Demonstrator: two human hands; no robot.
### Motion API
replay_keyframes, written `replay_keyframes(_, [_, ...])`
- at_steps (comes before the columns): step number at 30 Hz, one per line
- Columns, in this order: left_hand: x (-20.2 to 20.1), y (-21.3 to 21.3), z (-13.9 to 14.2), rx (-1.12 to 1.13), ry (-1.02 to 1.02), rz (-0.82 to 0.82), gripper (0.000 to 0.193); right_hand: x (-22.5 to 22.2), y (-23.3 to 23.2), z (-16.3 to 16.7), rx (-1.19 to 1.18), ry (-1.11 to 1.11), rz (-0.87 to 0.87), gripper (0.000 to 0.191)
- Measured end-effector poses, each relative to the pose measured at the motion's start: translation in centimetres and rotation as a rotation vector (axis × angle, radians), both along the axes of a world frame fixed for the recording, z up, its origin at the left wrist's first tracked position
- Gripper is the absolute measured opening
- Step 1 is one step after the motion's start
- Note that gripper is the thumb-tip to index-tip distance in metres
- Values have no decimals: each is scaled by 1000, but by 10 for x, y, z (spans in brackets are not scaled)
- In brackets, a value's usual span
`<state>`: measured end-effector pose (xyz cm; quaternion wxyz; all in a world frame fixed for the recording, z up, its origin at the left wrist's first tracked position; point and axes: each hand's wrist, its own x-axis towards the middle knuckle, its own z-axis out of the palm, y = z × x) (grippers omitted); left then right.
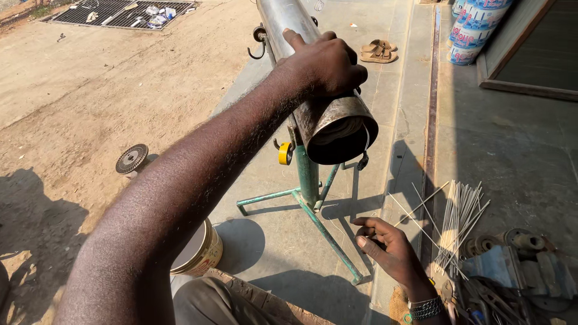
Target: The person sits on the ground in front of a metal cylinder mounted on a stand and wraps tape around its open end, pulling tape from a roll and pressing it down by hand. They then thread and coil wire and string around the cylinder's rim, handle thin sticks beside the stand, and rotate the cylinder while securing the parts together.
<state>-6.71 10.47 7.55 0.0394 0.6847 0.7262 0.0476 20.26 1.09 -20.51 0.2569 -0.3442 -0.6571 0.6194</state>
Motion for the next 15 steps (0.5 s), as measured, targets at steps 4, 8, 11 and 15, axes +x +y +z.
replay_keyframes(4, [8,-9,8,36,-21,80,61,-10,-2,4,68,49,-26,49])
replay_keyframes(8, [12,-9,14,-3,-131,164,80,-14,-5,5,76,35,-52,53])
replay_keyframes(11, [12,-11,6,226,-211,102,79,-13,-6,3,91,2,-65,55])
replay_keyframes(15, [3,-18,-10,247,-199,10,57,-10,-4,-1,101,18,-78,53])
